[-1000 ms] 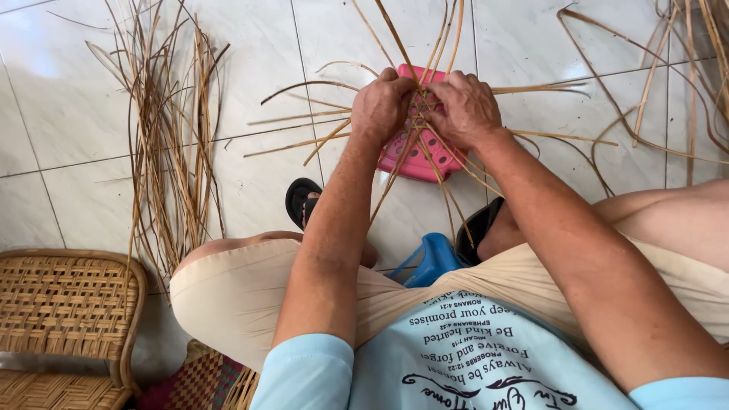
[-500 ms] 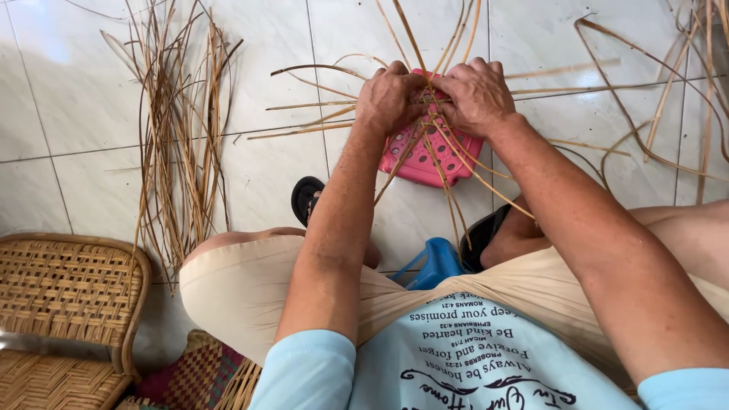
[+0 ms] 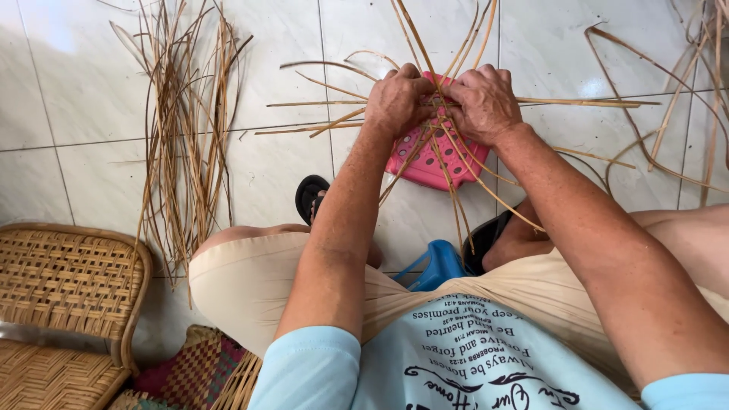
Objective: Weaving thin bamboo strips through a plastic mold to create the base of a basket.
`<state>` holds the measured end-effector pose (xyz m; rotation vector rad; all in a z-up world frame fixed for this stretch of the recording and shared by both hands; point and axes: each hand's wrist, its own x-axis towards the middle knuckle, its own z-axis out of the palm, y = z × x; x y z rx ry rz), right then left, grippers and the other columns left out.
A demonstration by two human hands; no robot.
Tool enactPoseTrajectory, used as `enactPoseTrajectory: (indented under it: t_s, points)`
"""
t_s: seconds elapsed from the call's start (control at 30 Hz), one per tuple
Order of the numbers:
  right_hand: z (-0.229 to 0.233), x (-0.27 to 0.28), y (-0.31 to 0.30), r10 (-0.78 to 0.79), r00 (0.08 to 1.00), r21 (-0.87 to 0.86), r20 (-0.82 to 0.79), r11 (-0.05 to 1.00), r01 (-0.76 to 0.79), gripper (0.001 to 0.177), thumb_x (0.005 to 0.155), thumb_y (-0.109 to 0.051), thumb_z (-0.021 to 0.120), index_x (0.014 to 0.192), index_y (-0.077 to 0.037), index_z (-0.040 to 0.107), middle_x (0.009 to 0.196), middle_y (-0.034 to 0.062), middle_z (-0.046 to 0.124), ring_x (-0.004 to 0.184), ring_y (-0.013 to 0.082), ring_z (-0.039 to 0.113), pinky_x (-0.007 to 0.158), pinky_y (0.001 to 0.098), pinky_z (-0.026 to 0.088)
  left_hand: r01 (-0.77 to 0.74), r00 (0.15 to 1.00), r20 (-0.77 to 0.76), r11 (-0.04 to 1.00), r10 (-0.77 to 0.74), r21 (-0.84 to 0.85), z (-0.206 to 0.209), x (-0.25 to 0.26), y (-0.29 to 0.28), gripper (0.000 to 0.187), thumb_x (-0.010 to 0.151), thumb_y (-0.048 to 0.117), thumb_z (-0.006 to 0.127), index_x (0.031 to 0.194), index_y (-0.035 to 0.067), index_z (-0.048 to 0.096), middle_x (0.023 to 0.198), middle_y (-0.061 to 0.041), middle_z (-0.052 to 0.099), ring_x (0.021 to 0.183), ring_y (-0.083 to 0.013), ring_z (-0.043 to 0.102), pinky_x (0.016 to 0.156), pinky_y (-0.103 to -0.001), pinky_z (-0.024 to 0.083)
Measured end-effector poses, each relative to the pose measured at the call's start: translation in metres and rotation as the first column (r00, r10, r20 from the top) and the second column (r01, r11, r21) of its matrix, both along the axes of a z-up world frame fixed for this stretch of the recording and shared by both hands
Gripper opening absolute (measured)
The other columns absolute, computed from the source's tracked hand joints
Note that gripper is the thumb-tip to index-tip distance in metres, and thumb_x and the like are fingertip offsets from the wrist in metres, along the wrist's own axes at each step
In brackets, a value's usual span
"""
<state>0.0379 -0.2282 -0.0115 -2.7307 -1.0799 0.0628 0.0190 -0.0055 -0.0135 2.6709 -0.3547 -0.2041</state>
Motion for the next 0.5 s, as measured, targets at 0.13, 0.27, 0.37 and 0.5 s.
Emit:
enactPoseTrajectory:
  t_s: [0.13, 0.27, 0.37, 0.5]
  points:
    - [-0.003, -0.002, -0.001, 0.001, 1.0, 0.052, 0.006, 0.999, -0.001, 0.036, 0.096, -0.038, 0.071, 0.13, -0.027, 0.077, 0.105, -0.0012, 0.069, 0.1, 0.0322, 0.056, 0.087, 0.05, 0.041, -0.01, 1.0, -0.015, 1.0, 0.01, -0.005, 0.001, 0.0, 0.0, 0.044, 0.08, 0.051, 0.087, 0.116, 0.028, 0.077, 0.109, -0.004, 0.061, 0.093, -0.0324, 0.063, 0.073, -0.05, 0.057]
    - [-0.003, -0.004, -0.002, -0.013, 0.999, 0.079, -0.046, 0.997, 0.017, 0.034, 0.094, -0.032, 0.072, 0.126, -0.024, 0.079, 0.108, -0.0002, 0.071, 0.104, 0.0328, 0.055, 0.088, 0.0503, 0.042, -0.01, 0.999, -0.031, 1.0, 0.01, -0.009, 0.0, 0.001, 0.0, 0.044, 0.08, 0.05, 0.088, 0.117, 0.029, 0.077, 0.112, -0.003, 0.062, 0.094, -0.0316, 0.064, 0.074, -0.049, 0.057]
    - [-0.004, -0.001, -0.001, -0.004, 1.0, 0.071, -0.027, 0.997, 0.006, 0.034, 0.095, -0.037, 0.074, 0.126, -0.026, 0.079, 0.106, -0.0016, 0.071, 0.101, 0.0326, 0.054, 0.082, 0.05, 0.043, -0.026, 1.0, -0.014, 1.0, 0.026, -0.008, -0.003, 0.001, 0.0, 0.045, 0.078, 0.054, 0.089, 0.115, 0.03, 0.077, 0.107, -0.003, 0.062, 0.09, -0.0309, 0.063, 0.07, -0.048, 0.057]
    - [0.0, -0.002, -0.001, -0.007, 0.998, 0.078, -0.062, 0.997, 0.011, 0.035, 0.095, -0.035, 0.074, 0.127, -0.024, 0.079, 0.107, -0.0004, 0.071, 0.101, 0.0321, 0.054, 0.082, 0.0498, 0.043, -0.038, 0.999, 0.026, 0.999, 0.039, -0.033, -0.012, -0.001, 0.0, 0.043, 0.077, 0.054, 0.089, 0.11, 0.029, 0.078, 0.104, -0.001, 0.062, 0.089, -0.0312, 0.062, 0.068, -0.048, 0.056]
